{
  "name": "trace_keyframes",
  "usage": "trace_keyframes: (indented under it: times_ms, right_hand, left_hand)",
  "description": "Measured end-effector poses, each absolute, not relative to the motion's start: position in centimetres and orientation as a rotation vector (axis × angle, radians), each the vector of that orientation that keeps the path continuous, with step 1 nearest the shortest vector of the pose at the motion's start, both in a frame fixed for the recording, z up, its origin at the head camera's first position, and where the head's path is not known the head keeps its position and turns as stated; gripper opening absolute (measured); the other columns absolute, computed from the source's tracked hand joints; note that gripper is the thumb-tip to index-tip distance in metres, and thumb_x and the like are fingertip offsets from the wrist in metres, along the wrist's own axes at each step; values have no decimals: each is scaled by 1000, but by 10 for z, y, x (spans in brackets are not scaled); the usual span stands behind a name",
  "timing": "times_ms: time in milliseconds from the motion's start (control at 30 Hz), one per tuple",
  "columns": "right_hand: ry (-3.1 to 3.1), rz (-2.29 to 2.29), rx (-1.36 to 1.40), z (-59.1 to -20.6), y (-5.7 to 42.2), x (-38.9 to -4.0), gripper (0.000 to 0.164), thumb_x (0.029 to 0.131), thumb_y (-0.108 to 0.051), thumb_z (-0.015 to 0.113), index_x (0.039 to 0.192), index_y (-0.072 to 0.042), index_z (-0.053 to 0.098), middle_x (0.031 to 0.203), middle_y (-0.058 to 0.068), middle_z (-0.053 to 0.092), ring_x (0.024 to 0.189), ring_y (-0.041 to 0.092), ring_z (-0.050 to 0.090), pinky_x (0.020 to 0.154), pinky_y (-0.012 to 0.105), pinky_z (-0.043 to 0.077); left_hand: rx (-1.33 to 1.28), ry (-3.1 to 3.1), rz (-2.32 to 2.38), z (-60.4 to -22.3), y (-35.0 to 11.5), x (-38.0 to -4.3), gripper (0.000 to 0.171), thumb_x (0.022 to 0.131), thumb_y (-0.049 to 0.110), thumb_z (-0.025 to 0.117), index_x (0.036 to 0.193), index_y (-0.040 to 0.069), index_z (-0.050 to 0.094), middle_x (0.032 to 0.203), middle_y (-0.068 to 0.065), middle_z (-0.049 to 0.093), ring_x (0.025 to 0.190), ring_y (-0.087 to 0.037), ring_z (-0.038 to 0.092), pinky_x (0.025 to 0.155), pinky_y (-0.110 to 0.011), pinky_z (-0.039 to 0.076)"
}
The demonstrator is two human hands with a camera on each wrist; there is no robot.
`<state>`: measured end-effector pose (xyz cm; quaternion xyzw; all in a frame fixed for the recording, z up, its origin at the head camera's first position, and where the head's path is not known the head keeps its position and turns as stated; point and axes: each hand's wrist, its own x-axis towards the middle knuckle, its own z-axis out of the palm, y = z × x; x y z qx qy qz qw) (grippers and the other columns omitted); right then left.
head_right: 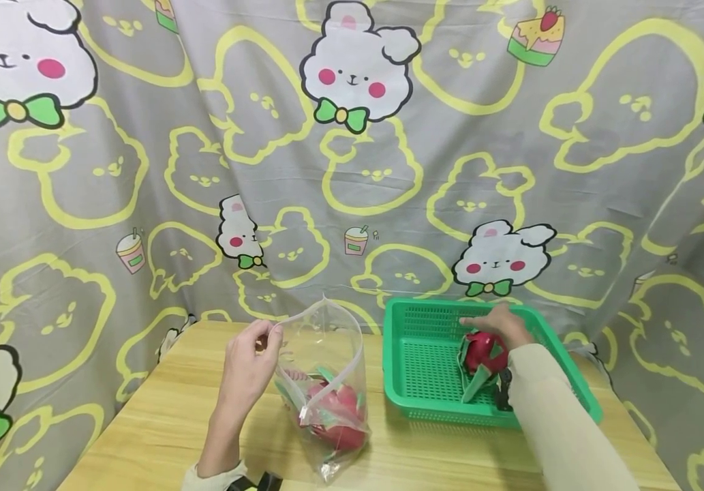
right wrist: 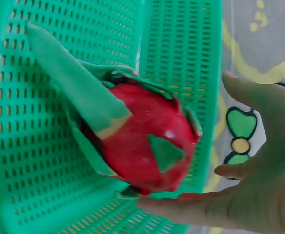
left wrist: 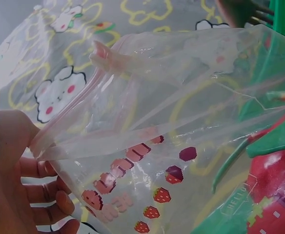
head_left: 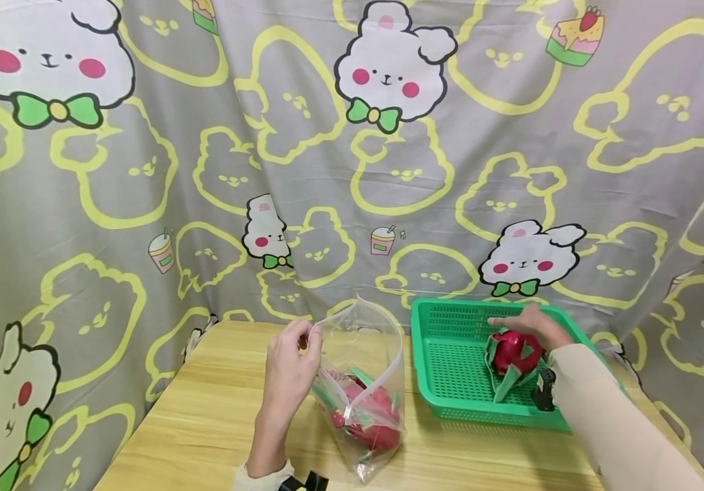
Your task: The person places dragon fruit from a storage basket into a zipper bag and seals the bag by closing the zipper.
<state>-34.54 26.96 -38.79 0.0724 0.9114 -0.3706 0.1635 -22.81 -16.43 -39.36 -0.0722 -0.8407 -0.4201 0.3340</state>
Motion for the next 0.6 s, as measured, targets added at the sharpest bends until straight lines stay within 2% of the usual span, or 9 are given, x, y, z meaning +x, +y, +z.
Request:
trace_keyframes:
  times_ms: [133, 200, 333, 433, 533, 600]
  right_hand:
    - [2534, -1128, 254, -394, 271, -349, 120, 97, -50, 59, 141, 24, -24, 150, 50, -21, 142, 64, -2, 116, 67, 19]
    - [2535, -1127, 262, -396, 272, -350, 117, 97, -49, 59, 143, 26, -19, 150, 51, -14, 142, 64, 5, 115, 65, 24]
    - [2516, -1114, 262, -404, 273, -350, 107, 97, -47, 61, 145, 29, 4, 145, 51, 15, 133, 61, 34, 101, 56, 47]
    - [2467, -1081, 283, -409, 274, -349, 100, 98, -47, 59, 144, 29, 12, 139, 51, 28, 124, 59, 44, 91, 55, 52]
    - [2420, -1048, 279, -414, 273, -349, 100, 99, -48, 56, 145, 28, 10, 140, 52, 24, 129, 63, 36, 97, 63, 47]
    - [2413, -1044, 275, -417, 273, -351, 103, 99, -48, 57, 146, 27, 4, 143, 53, 14, 134, 64, 27, 102, 68, 40]
  left_hand:
    - [-197, -2189, -1100, -393, -164, -228, 36, 96, 8, 62, 63, 16, 49, 67, 4, 47, 65, -14, 47, 63, -30, 39]
    - [-199, -2185, -1102, -394, -164, -228, 37, 96, 8, 63, 63, 16, 49, 67, 4, 47, 64, -15, 47, 63, -30, 40]
    - [-197, -2188, -1122, -394, -163, -228, 36, 95, 8, 63, 63, 16, 49, 68, 4, 49, 65, -15, 49, 63, -29, 41]
    - [-190, -2203, -1134, -395, -162, -228, 36, 95, 8, 63, 63, 16, 50, 69, 4, 50, 66, -14, 49, 64, -29, 42]
    - [-188, -2206, -1131, -395, -161, -228, 36, 96, 8, 63, 63, 16, 50, 69, 4, 50, 67, -13, 49, 64, -29, 42]
    - [-191, -2202, -1128, -395, -161, -229, 36, 95, 7, 63, 63, 16, 49, 69, 4, 50, 66, -13, 49, 64, -29, 42]
